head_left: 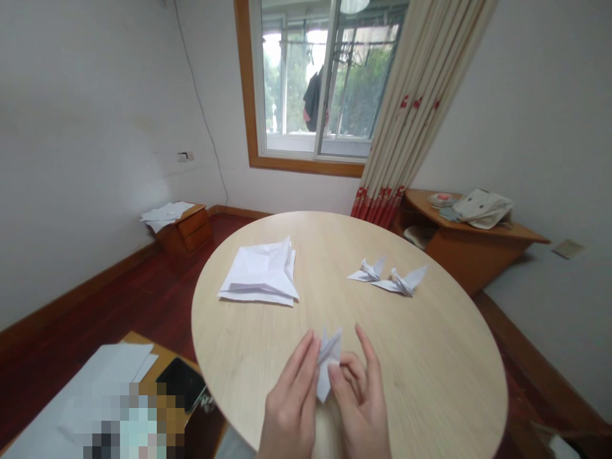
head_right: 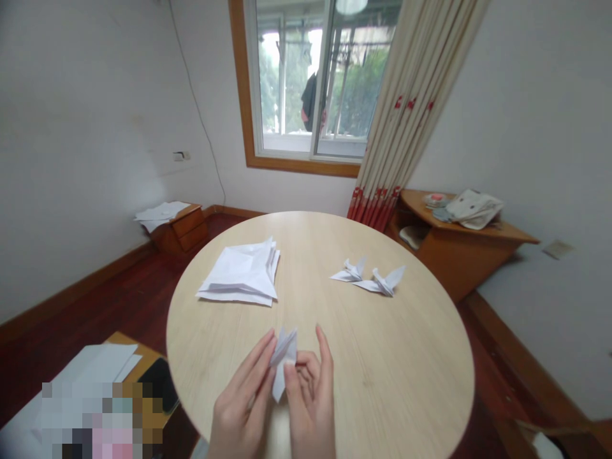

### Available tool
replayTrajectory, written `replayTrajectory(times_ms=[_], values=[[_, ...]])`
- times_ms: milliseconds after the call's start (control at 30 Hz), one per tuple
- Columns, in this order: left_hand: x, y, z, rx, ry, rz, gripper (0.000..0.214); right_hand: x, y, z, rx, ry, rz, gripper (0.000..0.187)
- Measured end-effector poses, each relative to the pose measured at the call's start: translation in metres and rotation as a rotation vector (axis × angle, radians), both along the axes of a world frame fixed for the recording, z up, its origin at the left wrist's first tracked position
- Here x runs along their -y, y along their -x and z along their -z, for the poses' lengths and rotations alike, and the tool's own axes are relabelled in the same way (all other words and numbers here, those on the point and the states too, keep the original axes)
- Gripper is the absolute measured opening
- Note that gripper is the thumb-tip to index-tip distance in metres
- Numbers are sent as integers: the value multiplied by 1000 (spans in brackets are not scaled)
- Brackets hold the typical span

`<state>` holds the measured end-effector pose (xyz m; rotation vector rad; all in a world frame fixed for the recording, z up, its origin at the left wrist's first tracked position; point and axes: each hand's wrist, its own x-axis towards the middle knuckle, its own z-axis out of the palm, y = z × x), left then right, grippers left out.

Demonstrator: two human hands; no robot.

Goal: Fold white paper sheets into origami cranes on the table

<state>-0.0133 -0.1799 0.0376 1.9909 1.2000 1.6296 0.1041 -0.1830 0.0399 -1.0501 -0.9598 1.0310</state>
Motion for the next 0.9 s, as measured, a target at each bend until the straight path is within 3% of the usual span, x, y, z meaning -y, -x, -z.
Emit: replayTrajectory(times_ms=[133,233,367,500,567,633,700,800,900], values=[[-2,0,-3,165,121,-32,32,-4,-15,-18,46,101,-349,39],[-6,2,-5,262,251,5,22,-8,-25,-21,161,65,-283,28],[-10,2,3,205,202,-30,23,-11,-21,-10,174,-51,-91,29],[-10,-1,9,95,14,-75,31,-12,-13,-2,-54,26,-202,37],[-9,-1,8,104,-40,-161,24,-12,-11,-2,-103,78,-287,40],[-8,-2,5,180,5,-187,10,-12,-9,-2,-165,111,-368,40],[-8,-3,2,305,124,-115,10,-12,-7,-4,-264,154,-406,39],[-8,-2,1,520,269,101,22,-11,-6,-10,-416,221,-407,36],[-6,3,0,629,259,391,24,-11,-11,-16,-470,224,-402,34]])
